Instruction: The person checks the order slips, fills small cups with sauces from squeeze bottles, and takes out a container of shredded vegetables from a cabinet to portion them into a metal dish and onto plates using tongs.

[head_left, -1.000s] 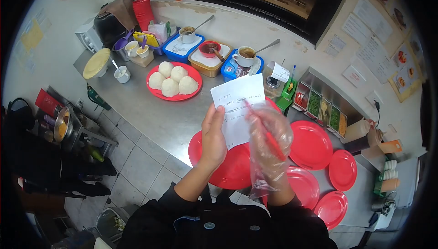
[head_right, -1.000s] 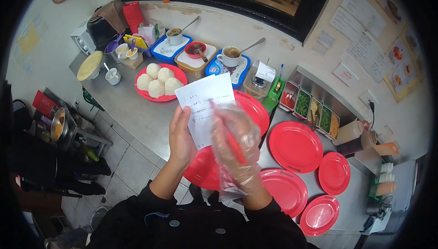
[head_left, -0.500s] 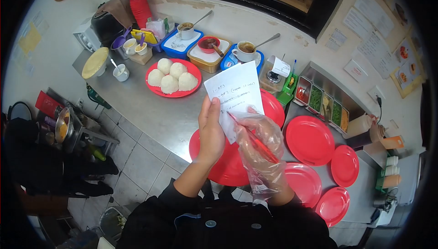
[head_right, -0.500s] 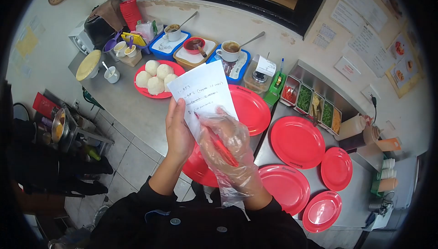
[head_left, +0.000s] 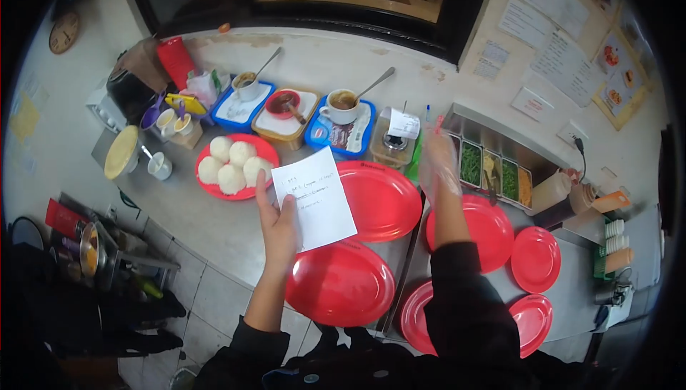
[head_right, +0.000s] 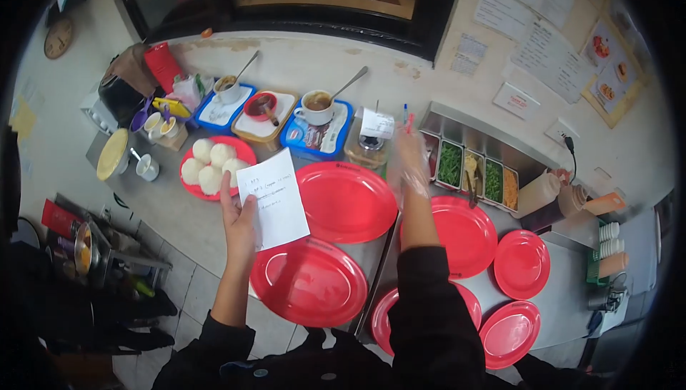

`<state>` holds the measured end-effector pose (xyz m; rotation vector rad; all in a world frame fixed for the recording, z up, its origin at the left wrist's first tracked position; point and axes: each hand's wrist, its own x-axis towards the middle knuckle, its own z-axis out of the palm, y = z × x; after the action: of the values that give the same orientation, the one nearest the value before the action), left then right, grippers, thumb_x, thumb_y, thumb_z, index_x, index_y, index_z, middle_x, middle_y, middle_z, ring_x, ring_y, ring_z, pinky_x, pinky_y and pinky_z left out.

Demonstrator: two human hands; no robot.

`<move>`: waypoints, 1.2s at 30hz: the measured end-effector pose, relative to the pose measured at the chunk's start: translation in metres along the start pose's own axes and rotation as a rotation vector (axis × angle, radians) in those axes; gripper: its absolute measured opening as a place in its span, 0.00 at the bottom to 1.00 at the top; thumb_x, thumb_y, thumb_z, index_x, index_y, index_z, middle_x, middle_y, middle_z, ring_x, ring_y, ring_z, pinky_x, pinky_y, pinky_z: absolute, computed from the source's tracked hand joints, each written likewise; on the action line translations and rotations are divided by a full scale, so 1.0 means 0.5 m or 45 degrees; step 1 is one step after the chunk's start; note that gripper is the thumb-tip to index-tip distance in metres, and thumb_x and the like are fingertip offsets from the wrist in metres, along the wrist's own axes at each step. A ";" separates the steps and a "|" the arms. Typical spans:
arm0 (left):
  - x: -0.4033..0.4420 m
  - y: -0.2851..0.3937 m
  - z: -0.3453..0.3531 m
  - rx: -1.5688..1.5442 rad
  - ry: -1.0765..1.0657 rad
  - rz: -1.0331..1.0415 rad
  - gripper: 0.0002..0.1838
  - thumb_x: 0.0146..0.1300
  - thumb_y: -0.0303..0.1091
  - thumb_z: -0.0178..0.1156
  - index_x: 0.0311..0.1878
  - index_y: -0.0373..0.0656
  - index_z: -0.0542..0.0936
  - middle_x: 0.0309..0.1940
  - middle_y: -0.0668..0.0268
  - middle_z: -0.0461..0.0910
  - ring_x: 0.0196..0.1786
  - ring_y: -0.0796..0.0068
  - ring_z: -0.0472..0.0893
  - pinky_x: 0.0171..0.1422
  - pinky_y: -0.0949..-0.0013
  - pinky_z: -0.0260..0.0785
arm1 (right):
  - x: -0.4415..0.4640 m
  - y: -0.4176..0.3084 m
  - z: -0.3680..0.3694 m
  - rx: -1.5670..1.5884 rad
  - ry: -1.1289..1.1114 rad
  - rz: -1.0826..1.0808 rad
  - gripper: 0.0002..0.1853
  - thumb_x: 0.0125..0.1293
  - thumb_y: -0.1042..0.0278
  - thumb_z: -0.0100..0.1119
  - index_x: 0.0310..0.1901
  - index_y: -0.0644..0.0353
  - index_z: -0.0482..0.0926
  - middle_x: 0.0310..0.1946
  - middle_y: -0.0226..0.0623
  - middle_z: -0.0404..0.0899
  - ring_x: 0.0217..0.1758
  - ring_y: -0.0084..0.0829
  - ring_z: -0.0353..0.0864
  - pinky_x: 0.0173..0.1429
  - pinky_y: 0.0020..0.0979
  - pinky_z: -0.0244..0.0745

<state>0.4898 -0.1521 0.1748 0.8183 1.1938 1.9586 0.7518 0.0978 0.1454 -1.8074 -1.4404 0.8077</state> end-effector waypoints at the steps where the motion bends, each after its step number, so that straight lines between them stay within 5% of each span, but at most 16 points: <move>1: 0.014 -0.006 0.013 -0.006 -0.057 -0.013 0.23 0.69 0.23 0.46 0.66 0.38 0.61 0.58 0.57 0.70 0.58 0.71 0.73 0.65 0.68 0.62 | 0.086 0.059 0.050 0.186 -0.033 -0.041 0.16 0.67 0.51 0.56 0.36 0.57 0.78 0.24 0.27 0.71 0.25 0.25 0.68 0.29 0.30 0.63; 3: 0.052 -0.019 0.034 -0.011 -0.117 -0.022 0.21 0.68 0.22 0.47 0.64 0.39 0.66 0.56 0.58 0.72 0.57 0.71 0.74 0.64 0.68 0.62 | 0.247 0.167 0.144 0.567 -0.117 -0.109 0.12 0.64 0.55 0.62 0.36 0.55 0.78 0.22 0.24 0.71 0.22 0.24 0.67 0.25 0.28 0.60; 5: 0.114 -0.037 0.056 0.609 -0.388 0.166 0.14 0.65 0.22 0.51 0.54 0.39 0.76 0.50 0.61 0.77 0.55 0.71 0.75 0.62 0.69 0.64 | 0.141 0.046 0.059 0.972 -0.125 -0.033 0.12 0.64 0.58 0.63 0.39 0.57 0.78 0.22 0.27 0.73 0.27 0.27 0.73 0.31 0.31 0.67; 7: 0.166 -0.040 0.136 0.584 -0.406 0.235 0.09 0.61 0.25 0.58 0.45 0.38 0.79 0.46 0.62 0.80 0.54 0.72 0.76 0.59 0.70 0.66 | 0.036 -0.068 -0.033 1.173 -0.114 0.008 0.12 0.63 0.59 0.63 0.41 0.58 0.78 0.22 0.29 0.73 0.29 0.28 0.76 0.34 0.32 0.70; 9: 0.224 -0.038 0.208 0.703 -0.490 0.375 0.18 0.51 0.28 0.68 0.47 0.39 0.79 0.47 0.58 0.81 0.52 0.66 0.79 0.59 0.68 0.68 | -0.028 -0.125 -0.107 1.284 0.013 -0.183 0.12 0.59 0.57 0.68 0.36 0.54 0.77 0.26 0.24 0.73 0.26 0.18 0.68 0.28 0.23 0.61; 11: 0.282 -0.040 0.289 0.705 -0.556 0.550 0.19 0.50 0.26 0.69 0.48 0.40 0.80 0.46 0.57 0.82 0.51 0.65 0.80 0.57 0.68 0.70 | -0.072 -0.156 -0.161 1.309 0.135 -0.206 0.13 0.59 0.57 0.68 0.38 0.54 0.77 0.28 0.24 0.74 0.29 0.18 0.69 0.31 0.23 0.62; 18: 0.397 -0.152 0.458 0.236 -0.854 0.080 0.25 0.47 0.29 0.74 0.52 0.39 0.81 0.46 0.57 0.82 0.47 0.68 0.81 0.53 0.68 0.72 | -0.158 -0.130 -0.275 1.428 0.460 -0.321 0.11 0.59 0.70 0.68 0.39 0.60 0.76 0.30 0.27 0.77 0.34 0.20 0.75 0.42 0.22 0.70; 20: 0.423 -0.255 0.424 0.865 -0.865 0.130 0.27 0.44 0.31 0.76 0.51 0.38 0.81 0.45 0.57 0.83 0.46 0.67 0.82 0.53 0.67 0.72 | -0.139 -0.070 -0.296 1.301 0.381 -0.280 0.10 0.59 0.71 0.67 0.38 0.60 0.76 0.30 0.28 0.77 0.35 0.21 0.75 0.43 0.23 0.71; 24: 0.414 -0.407 0.351 1.056 -1.038 -0.061 0.30 0.40 0.35 0.77 0.52 0.44 0.82 0.48 0.51 0.81 0.51 0.59 0.80 0.57 0.64 0.71 | -0.143 -0.016 -0.285 1.169 0.379 -0.289 0.08 0.60 0.70 0.66 0.34 0.59 0.75 0.29 0.27 0.76 0.34 0.21 0.75 0.45 0.27 0.71; 26: 0.408 -0.418 0.345 1.224 -1.147 -0.053 0.32 0.40 0.36 0.77 0.54 0.46 0.81 0.50 0.49 0.79 0.54 0.55 0.78 0.60 0.62 0.69 | -0.132 -0.007 -0.272 1.045 0.010 -0.321 0.07 0.60 0.71 0.65 0.36 0.59 0.76 0.31 0.29 0.77 0.38 0.23 0.76 0.48 0.28 0.71; 28: 0.389 -0.404 0.344 1.353 -1.091 0.246 0.40 0.41 0.39 0.77 0.63 0.51 0.74 0.59 0.46 0.71 0.62 0.51 0.71 0.66 0.60 0.63 | -0.156 -0.018 -0.261 1.085 -0.020 -0.204 0.07 0.61 0.68 0.64 0.37 0.58 0.78 0.33 0.31 0.78 0.40 0.24 0.76 0.51 0.28 0.71; 30: 0.318 -0.292 0.357 1.524 -0.808 0.302 0.46 0.45 0.41 0.75 0.69 0.50 0.65 0.63 0.46 0.66 0.66 0.49 0.66 0.70 0.59 0.58 | -0.126 0.009 -0.251 0.382 -0.475 -0.261 0.11 0.64 0.61 0.62 0.41 0.60 0.80 0.34 0.33 0.79 0.41 0.26 0.77 0.53 0.29 0.71; 32: 0.265 -0.214 0.335 1.209 -0.970 0.632 0.43 0.54 0.39 0.69 0.71 0.45 0.60 0.67 0.48 0.61 0.69 0.56 0.63 0.73 0.57 0.54 | -0.144 -0.013 -0.245 0.128 -0.567 -0.487 0.14 0.64 0.59 0.61 0.43 0.61 0.79 0.35 0.34 0.80 0.42 0.27 0.77 0.53 0.30 0.71; 34: 0.185 -0.106 0.314 0.689 -1.589 0.217 0.40 0.54 0.35 0.70 0.69 0.41 0.62 0.62 0.53 0.68 0.64 0.64 0.70 0.68 0.61 0.61 | -0.140 -0.031 -0.223 -0.138 -0.661 -0.704 0.17 0.65 0.56 0.60 0.44 0.63 0.79 0.37 0.35 0.81 0.42 0.28 0.77 0.54 0.30 0.71; 36: 0.135 -0.098 0.282 0.727 -1.571 -0.393 0.32 0.53 0.30 0.71 0.62 0.40 0.71 0.52 0.60 0.78 0.53 0.73 0.78 0.59 0.66 0.69 | -0.101 -0.043 -0.186 0.049 -1.122 -0.492 0.19 0.65 0.56 0.59 0.48 0.64 0.78 0.39 0.37 0.81 0.45 0.33 0.78 0.53 0.34 0.72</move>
<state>0.5750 -0.0137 0.1939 1.6468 0.9450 0.5428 0.8052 0.0399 0.2195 -1.0849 -2.1927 1.4944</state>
